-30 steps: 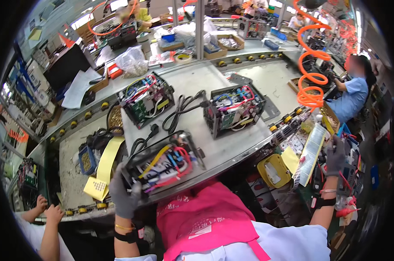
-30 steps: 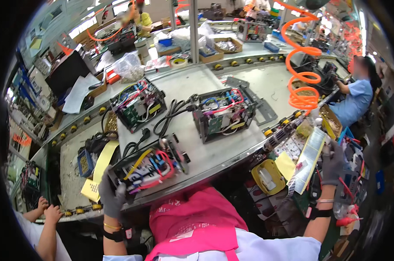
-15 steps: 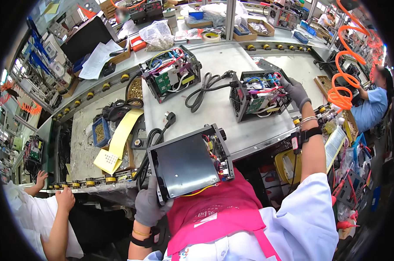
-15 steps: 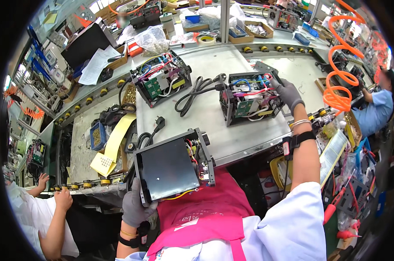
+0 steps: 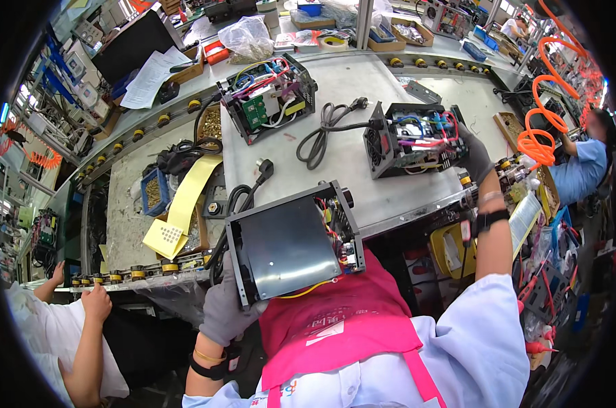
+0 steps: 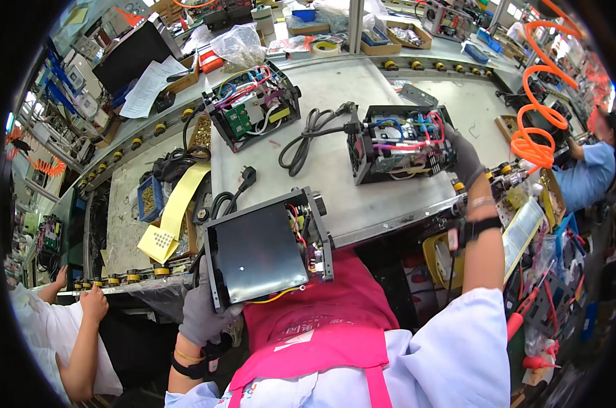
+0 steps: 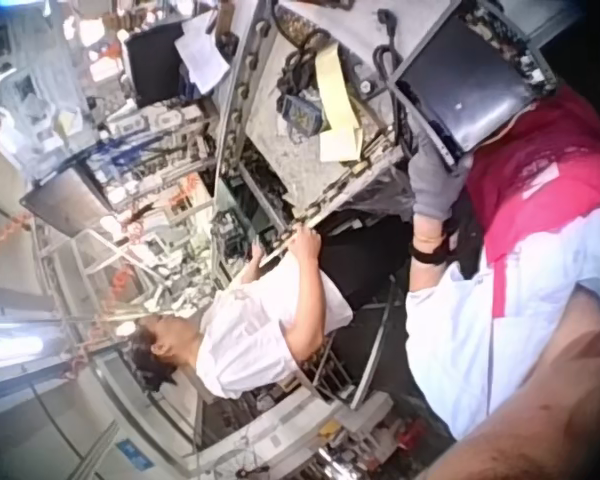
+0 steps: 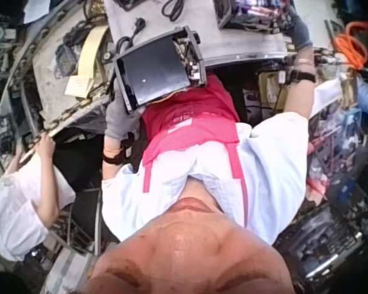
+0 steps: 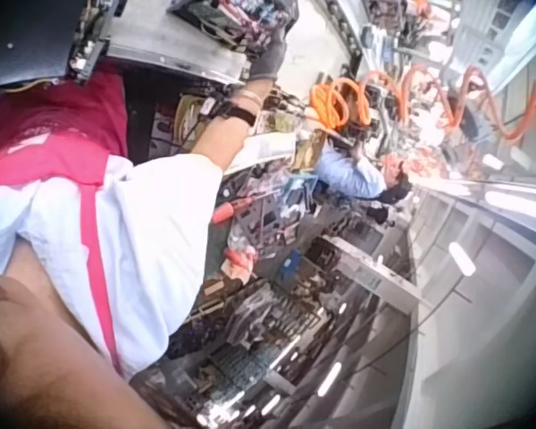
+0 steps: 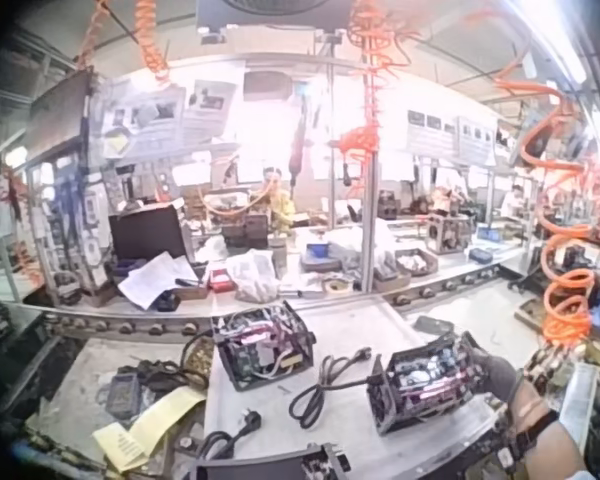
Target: Assembling internal parts of electronic units, applying labels, and using an electric screwdriver.
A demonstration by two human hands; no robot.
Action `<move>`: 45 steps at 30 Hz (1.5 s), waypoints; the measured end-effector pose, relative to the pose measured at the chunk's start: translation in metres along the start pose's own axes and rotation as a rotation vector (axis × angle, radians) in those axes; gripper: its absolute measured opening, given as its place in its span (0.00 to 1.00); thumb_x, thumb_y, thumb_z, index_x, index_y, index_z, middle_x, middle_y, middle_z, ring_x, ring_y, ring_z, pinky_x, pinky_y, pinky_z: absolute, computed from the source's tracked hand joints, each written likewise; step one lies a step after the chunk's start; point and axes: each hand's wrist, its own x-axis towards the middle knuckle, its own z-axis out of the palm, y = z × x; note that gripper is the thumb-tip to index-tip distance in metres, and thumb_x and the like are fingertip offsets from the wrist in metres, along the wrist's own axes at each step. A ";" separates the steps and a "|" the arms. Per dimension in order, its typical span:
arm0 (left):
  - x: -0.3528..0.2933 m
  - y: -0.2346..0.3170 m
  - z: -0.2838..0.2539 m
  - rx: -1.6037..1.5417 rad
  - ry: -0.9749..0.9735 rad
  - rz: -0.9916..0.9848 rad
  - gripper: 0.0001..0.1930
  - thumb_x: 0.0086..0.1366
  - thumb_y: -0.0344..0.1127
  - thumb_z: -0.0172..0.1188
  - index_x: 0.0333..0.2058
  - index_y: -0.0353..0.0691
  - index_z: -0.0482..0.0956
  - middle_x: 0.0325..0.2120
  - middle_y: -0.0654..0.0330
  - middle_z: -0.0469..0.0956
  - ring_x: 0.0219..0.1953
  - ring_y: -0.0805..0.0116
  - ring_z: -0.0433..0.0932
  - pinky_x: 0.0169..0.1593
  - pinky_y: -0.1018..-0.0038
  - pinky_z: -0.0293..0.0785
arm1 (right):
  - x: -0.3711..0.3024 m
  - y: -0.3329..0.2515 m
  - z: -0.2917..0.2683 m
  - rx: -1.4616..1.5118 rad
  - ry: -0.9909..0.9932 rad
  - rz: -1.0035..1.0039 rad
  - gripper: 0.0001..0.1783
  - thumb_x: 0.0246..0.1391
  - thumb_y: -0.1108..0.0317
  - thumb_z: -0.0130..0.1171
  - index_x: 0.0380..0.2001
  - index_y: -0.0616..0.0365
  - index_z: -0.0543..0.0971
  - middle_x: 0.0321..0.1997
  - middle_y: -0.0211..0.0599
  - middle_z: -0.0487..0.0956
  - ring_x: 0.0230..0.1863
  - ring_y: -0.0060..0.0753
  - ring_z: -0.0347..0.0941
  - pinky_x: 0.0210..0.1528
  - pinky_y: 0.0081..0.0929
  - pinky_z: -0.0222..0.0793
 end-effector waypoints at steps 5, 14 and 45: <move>-0.013 -0.002 -0.014 -0.016 -0.031 0.012 0.61 0.50 0.58 0.68 0.66 0.29 0.37 0.33 0.52 0.80 0.30 0.49 0.81 0.32 0.65 0.77 | -0.051 0.073 0.018 -0.093 0.341 -0.485 0.25 0.65 0.53 0.45 0.56 0.61 0.69 0.50 0.33 0.75 0.48 0.21 0.70 0.49 0.21 0.66; -0.015 -0.004 -0.009 -0.061 0.015 0.023 0.57 0.53 0.54 0.67 0.66 0.28 0.39 0.34 0.52 0.81 0.31 0.52 0.82 0.33 0.67 0.78 | -0.067 0.134 0.080 -0.416 0.401 -0.665 0.41 0.63 0.50 0.45 0.69 0.60 0.45 0.70 0.48 0.55 0.67 0.38 0.55 0.67 0.32 0.50; 0.104 0.046 -0.074 -0.322 -0.283 -0.059 0.36 0.51 0.47 0.71 0.54 0.31 0.71 0.37 0.49 0.80 0.37 0.56 0.82 0.41 0.66 0.77 | 0.032 -0.002 0.137 -0.905 -0.295 -0.682 0.44 0.45 0.56 0.67 0.64 0.54 0.61 0.64 0.46 0.65 0.62 0.48 0.64 0.64 0.38 0.59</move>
